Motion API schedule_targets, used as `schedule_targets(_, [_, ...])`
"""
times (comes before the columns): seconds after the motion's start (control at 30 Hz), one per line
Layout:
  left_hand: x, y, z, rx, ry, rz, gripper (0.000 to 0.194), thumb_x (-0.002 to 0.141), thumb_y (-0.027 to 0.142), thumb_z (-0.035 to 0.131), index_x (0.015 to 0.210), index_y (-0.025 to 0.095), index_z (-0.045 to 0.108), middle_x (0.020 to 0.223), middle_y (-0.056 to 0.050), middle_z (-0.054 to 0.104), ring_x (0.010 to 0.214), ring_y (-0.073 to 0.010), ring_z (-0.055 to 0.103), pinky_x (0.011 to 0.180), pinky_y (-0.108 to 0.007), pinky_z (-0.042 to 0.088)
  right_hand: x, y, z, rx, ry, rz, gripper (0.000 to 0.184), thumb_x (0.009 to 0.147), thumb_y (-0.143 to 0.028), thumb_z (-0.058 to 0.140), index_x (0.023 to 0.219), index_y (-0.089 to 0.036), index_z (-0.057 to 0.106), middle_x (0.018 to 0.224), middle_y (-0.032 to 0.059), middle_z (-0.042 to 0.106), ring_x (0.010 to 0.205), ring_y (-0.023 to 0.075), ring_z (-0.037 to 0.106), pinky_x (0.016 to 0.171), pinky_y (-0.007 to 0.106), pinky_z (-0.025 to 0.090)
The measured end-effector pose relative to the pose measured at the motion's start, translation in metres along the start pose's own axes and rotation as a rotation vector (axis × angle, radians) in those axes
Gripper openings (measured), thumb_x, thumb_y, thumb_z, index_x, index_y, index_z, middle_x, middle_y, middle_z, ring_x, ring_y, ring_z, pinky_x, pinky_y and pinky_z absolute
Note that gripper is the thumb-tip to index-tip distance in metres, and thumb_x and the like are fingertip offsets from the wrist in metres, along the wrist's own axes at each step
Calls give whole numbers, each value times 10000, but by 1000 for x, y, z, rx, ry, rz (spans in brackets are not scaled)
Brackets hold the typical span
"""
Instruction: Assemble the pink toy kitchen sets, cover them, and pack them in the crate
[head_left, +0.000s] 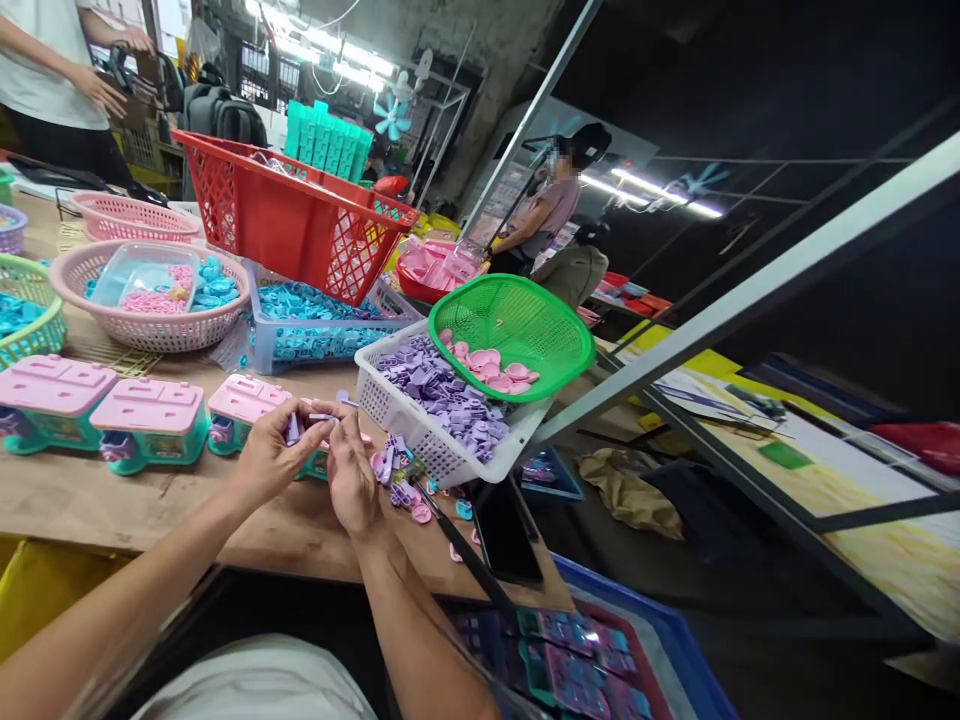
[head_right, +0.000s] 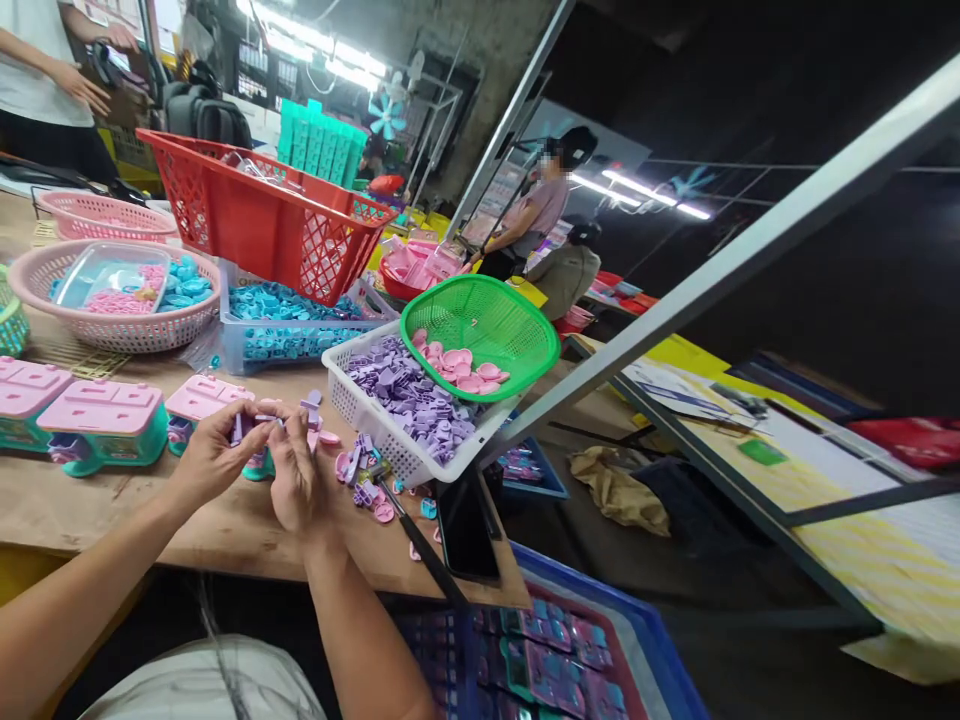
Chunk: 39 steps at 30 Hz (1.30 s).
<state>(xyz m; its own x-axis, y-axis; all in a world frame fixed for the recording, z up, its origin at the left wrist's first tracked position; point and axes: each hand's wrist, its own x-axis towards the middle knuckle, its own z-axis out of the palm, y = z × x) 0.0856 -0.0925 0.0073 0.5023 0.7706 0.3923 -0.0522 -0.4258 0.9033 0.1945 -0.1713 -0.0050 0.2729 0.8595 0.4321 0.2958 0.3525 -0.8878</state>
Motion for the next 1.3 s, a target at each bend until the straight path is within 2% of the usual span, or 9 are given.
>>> schedule_targets(0.13, [12,2,-15,42,8,38,378,867,549,656,816,177,615,715,1,595,658,-130,509,627,-235,429,14,-9,-4,-43,-20,-46,388,1050,-487,426,1310,-293,639,1321,82,579,1296,204,560,1180,359,443])
schedule_targets(0.27, [39,10,-26,127,-74,151,421,891,545,647,710,171,582,594,33,496,556,-98,397,543,-227,322,49,-4,-28,-109,-71,-90,372,1020,-470,474,1247,-262,685,1242,65,654,1195,199,626,1098,349,501])
schedule_targets(0.37, [67,17,-37,309,-249,186,399,901,499,623,685,165,587,563,50,414,547,-90,338,531,-233,262,77,3,-47,-144,-151,-35,318,994,-404,512,1199,-244,694,1162,41,729,1071,185,677,989,336,547])
schedule_targets(0.5, [99,11,-47,584,-590,107,280,867,403,612,709,173,637,552,46,447,541,-100,363,540,-235,272,97,10,-56,-441,-273,81,165,901,-304,652,980,-197,750,998,33,763,967,185,687,964,347,527])
schedule_targets(0.6, [111,-2,-46,676,-691,71,246,859,373,594,715,182,651,584,28,537,560,-112,414,568,-235,307,99,14,-54,-646,-275,131,116,882,-267,684,898,-183,763,969,45,761,954,192,676,965,353,506])
schedule_targets(0.77, [119,-14,-48,653,-705,82,251,862,391,588,780,179,694,625,13,589,591,-121,449,598,-232,333,98,21,-49,-625,-240,164,130,904,-261,654,886,-183,756,944,33,758,906,177,673,913,322,510])
schedule_targets(0.9, [129,-11,-68,675,-700,49,278,866,417,613,885,181,758,650,5,610,603,-126,468,619,-241,333,109,16,-34,-597,-258,160,151,922,-259,641,891,-166,756,923,48,762,877,173,680,851,285,504])
schedule_targets(1.07, [131,-13,-95,726,-670,-8,262,828,410,642,860,185,772,645,-2,625,615,-132,497,612,-241,324,124,6,-4,-765,-347,153,137,939,-264,657,904,-186,764,949,52,782,898,187,680,826,278,467])
schedule_targets(1.3, [124,-29,-108,615,-668,-21,269,780,431,653,826,188,758,616,8,619,578,-122,502,575,-225,326,122,4,10,-845,-386,104,147,970,-286,642,929,-206,758,958,39,788,886,183,679,794,277,441])
